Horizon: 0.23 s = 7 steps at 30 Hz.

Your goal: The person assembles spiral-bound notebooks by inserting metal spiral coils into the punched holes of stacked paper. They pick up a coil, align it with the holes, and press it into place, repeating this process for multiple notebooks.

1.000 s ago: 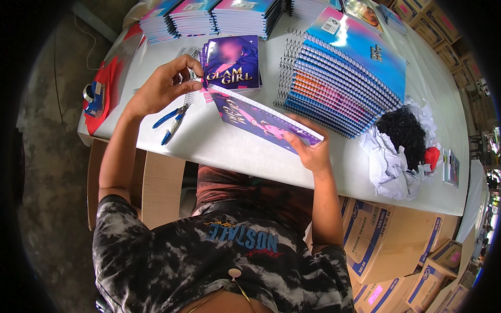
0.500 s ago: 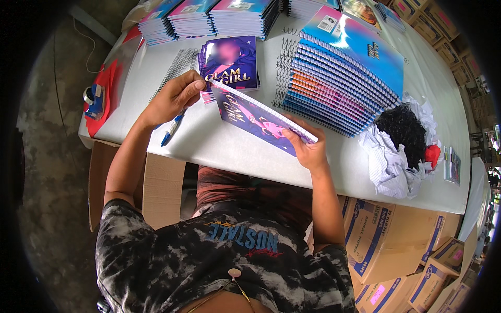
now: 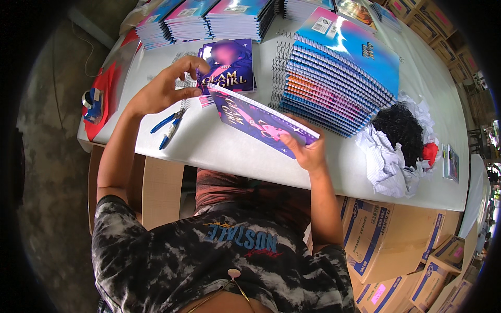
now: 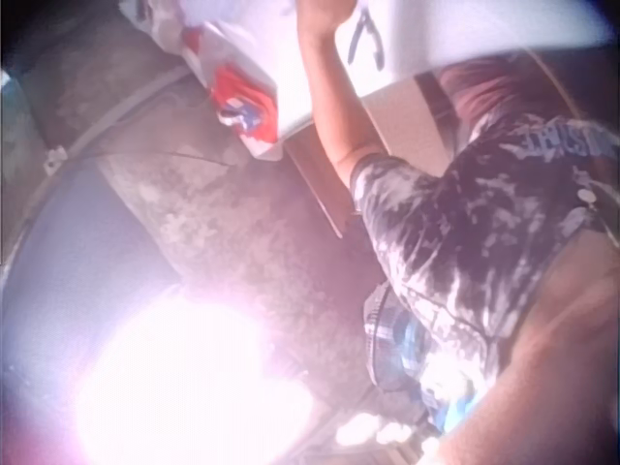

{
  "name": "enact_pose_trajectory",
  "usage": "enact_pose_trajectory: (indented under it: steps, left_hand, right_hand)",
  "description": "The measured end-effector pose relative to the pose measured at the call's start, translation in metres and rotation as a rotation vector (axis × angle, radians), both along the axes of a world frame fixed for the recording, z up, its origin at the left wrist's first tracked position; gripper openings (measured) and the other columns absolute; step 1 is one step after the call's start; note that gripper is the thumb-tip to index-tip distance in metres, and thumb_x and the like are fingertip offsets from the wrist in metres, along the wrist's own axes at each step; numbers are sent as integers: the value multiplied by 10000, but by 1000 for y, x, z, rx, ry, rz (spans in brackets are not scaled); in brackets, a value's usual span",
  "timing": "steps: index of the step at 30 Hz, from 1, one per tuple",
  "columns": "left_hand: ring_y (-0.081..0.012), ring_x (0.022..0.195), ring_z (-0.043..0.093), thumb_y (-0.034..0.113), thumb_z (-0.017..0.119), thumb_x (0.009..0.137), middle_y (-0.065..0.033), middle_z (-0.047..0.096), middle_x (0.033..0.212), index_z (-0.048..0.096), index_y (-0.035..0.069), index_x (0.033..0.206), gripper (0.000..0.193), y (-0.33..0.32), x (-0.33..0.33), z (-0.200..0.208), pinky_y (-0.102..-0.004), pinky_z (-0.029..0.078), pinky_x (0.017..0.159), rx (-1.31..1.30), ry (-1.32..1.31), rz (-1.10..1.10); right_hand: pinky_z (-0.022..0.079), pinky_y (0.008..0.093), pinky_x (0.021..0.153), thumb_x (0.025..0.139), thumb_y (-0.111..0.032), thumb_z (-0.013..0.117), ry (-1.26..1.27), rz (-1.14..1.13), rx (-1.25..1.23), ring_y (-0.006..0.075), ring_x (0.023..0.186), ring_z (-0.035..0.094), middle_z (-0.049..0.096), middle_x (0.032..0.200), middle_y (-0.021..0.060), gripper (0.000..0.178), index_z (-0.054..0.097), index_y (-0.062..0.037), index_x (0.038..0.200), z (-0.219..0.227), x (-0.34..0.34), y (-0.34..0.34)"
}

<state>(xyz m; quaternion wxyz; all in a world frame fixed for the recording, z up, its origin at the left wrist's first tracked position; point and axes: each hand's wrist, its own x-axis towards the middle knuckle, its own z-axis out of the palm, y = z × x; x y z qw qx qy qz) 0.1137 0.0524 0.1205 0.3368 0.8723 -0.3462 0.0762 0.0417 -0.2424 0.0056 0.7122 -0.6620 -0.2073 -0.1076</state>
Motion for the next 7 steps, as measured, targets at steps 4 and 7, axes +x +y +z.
enact_pose_trajectory:
  steps: [4, 7]
  left_hand:
    - [-229, 979, 527, 160, 657, 780, -86, 560, 1129, 578, 40, 1055, 310, 3, 1, 16, -364, 433, 802, 432, 240, 1]
    - [-214, 1079, 500, 116, 666, 758, -115, 536, 1196, 583, 91, 1111, 363, -12, -12, 22, -350, 368, 902, 618, -232, 86]
  right_hand:
    - [461, 223, 706, 832, -52, 613, -14, -8, -129, 104, 764, 592, 659, 879, 81, 217, 622, 16, 1038, -9, -2, 2]
    - [456, 221, 745, 837, -54, 604, -124, -33, -202, 143, 776, 617, 666, 887, 126, 204, 632, -4, 1032, 5, -4, 9]
